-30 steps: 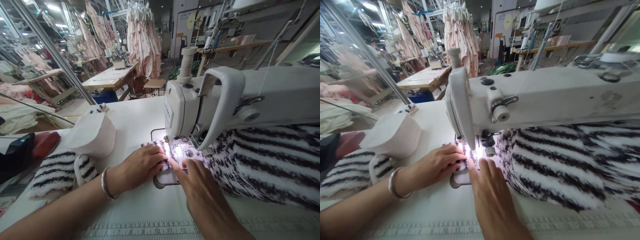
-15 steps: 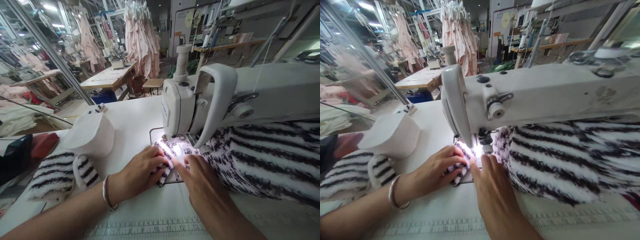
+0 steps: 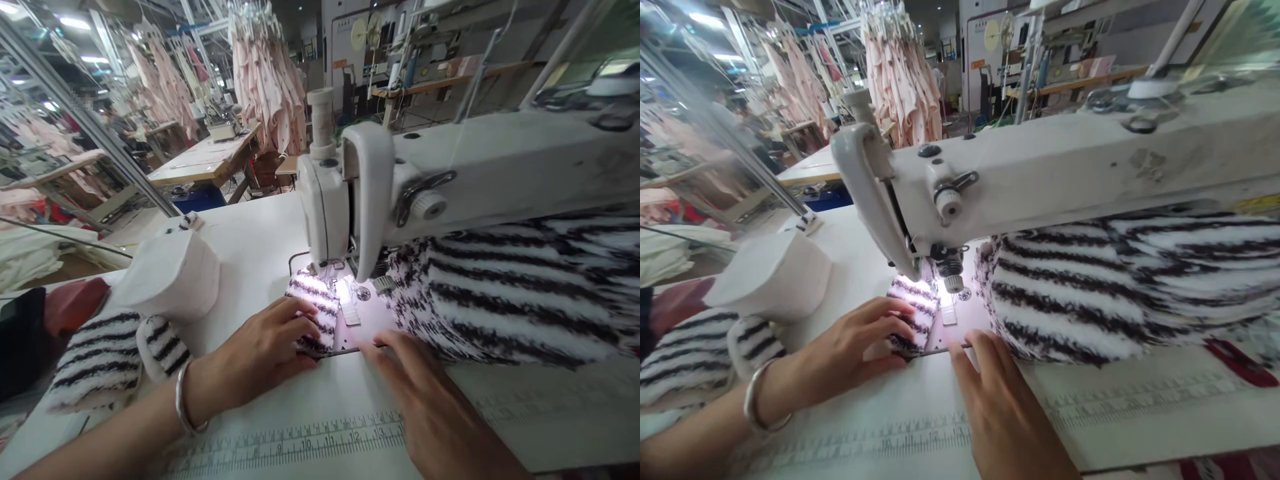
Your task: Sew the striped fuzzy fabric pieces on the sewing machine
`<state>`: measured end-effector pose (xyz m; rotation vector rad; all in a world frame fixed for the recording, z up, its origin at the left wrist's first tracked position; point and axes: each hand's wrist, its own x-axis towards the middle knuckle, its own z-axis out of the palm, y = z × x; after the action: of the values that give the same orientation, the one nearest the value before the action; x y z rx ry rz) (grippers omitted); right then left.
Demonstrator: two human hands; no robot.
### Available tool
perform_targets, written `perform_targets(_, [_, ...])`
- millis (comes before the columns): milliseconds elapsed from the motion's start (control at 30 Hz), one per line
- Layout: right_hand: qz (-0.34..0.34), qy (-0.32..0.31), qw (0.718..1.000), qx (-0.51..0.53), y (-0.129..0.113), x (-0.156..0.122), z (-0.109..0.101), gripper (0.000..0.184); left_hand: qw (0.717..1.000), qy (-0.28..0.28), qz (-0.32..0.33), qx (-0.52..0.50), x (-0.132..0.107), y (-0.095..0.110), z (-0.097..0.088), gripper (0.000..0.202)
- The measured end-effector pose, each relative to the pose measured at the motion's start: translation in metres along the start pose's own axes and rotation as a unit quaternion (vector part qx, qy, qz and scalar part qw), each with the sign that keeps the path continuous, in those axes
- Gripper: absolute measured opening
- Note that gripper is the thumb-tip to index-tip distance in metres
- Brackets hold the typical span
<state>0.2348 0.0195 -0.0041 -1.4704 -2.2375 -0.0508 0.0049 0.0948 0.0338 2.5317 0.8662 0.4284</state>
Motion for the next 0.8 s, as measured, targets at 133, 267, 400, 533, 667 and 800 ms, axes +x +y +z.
perform_targets(133, [0.02,0.01,1.0,0.009,-0.002,-0.007,0.002,0.062,0.999,0.017,0.025,0.014,-0.003,-0.001,0.002,0.014])
perform_targets(267, [0.023,0.014,1.0,-0.001,-0.016,-0.004,0.005,0.064,0.999,0.007,0.031,0.02,-0.003,0.0,0.004,0.014])
perform_targets(400, [0.03,0.002,0.999,-0.014,-0.038,0.003,0.014,0.073,0.999,0.008,0.047,0.017,-0.005,-0.002,0.003,0.019])
perform_targets(533, [0.023,-0.001,0.999,-0.039,-0.043,0.009,0.019,0.07,0.999,0.024,0.047,-0.003,-0.006,0.001,0.008,0.021])
perform_targets(667, [0.011,0.009,0.999,-0.052,-0.027,0.015,0.013,0.06,0.998,0.057,0.02,0.029,-0.001,0.01,0.022,0.027])
perform_targets(800, [-0.018,0.021,0.998,-0.053,-0.01,0.026,0.014,0.055,0.997,0.062,0.013,0.053,0.007,0.013,0.027,0.027])
